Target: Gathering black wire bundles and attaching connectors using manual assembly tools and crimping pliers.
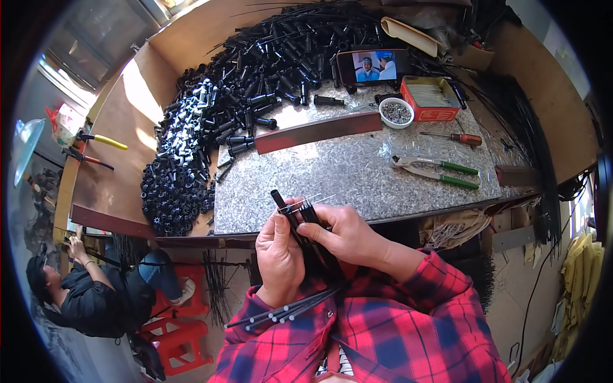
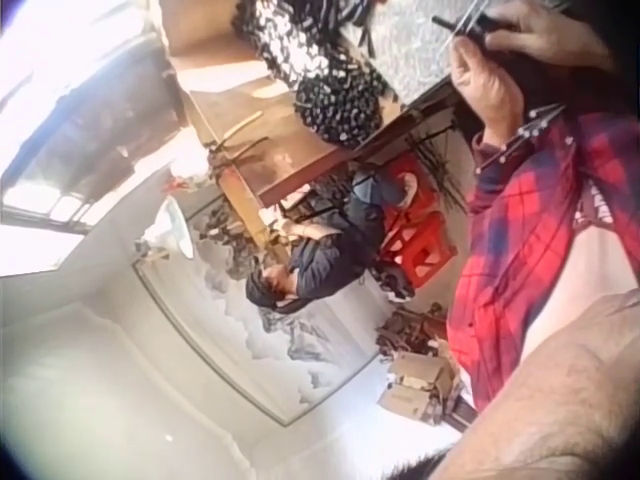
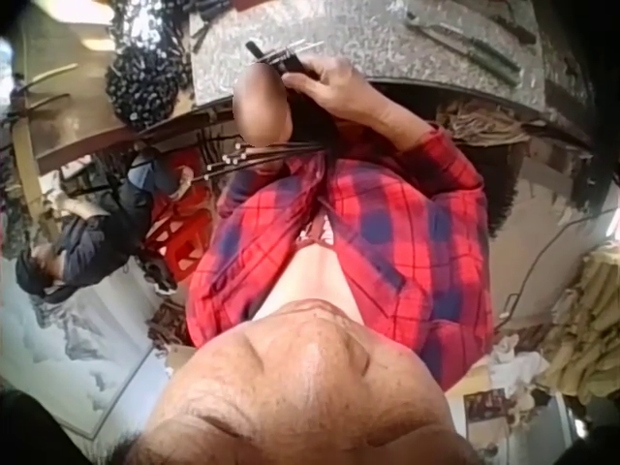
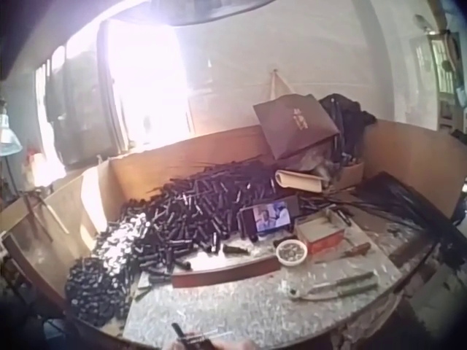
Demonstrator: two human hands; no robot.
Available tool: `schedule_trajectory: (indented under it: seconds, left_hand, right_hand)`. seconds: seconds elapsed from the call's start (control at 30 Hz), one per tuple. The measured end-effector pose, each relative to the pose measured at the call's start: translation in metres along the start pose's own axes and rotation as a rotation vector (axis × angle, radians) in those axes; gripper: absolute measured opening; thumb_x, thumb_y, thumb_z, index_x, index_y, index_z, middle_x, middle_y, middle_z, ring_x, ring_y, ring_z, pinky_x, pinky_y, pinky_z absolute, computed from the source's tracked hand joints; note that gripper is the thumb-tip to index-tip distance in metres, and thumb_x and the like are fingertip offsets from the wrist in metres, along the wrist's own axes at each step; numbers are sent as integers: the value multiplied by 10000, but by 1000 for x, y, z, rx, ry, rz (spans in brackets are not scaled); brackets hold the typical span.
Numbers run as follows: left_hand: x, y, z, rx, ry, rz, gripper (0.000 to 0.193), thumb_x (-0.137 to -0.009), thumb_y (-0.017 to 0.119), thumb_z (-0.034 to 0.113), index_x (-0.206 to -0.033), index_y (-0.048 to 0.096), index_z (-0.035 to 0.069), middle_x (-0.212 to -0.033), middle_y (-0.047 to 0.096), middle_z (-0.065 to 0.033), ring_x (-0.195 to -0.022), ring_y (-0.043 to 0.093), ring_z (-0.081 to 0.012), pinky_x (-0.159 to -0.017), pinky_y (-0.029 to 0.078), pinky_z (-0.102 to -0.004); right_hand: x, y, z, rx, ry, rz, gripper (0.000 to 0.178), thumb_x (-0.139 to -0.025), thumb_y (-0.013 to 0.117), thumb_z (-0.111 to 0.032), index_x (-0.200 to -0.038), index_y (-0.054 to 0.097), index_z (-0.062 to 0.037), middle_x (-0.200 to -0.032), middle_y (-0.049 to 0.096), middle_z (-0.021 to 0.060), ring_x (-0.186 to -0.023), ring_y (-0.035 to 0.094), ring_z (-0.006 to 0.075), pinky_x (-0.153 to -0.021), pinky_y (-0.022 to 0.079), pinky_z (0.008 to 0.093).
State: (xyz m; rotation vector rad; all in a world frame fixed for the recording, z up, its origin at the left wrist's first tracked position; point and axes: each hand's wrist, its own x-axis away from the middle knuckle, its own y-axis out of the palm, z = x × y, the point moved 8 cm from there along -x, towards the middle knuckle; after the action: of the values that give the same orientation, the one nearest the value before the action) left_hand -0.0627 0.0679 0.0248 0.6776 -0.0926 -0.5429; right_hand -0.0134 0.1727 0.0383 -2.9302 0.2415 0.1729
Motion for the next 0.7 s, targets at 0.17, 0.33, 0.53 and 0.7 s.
schedule_trajectory:
  seconds: [0.17, 0.33, 0.53, 0.7]
  left_hand:
    - [2, 4, -2, -7, -26, -4, 349, -976, 456, 253, -1164, 549, -26, -1129, 604, -141, -1024, 580, -205, -925, 436, -341]
    - [3, 4, -3, -27, -53, -40, 383, -984, 432, 285, -1188, 527, -26, -1154, 589, -141, -1020, 579, -207, -916, 435, -345]
    - [3, 14, 1, -7, -66, -56, 379, -978, 451, 276, -1182, 530, -35, -1168, 582, -143, -1033, 572, -203, -930, 425, -348]
    - [2, 15, 1, 12, -73, -61, 379, -975, 460, 274, -1163, 545, -44, -1167, 584, -151, -1028, 573, -198, -923, 431, -342]
  right_hand:
    - [0, 0, -2, -52, -35, -24, 196, -877, 626, -181, -943, 629, 3, -746, 617, 101, -687, 553, 104, -622, 454, 291]
    - [0, 2, 1, -77, -21, -71, 207, -878, 632, -183, -983, 636, -5, -762, 631, 73, -719, 546, 83, -640, 457, 279]
    - [1, 5, -1, -283, -30, -123, 193, -890, 627, -179, -978, 640, -8, -772, 617, -15, -730, 511, 47, -639, 443, 249]
    - [-1, 8, 10, -382, 134, -182, 220, -878, 644, -198, -988, 655, -8, -819, 644, 0, -794, 515, 47, -725, 444, 244]
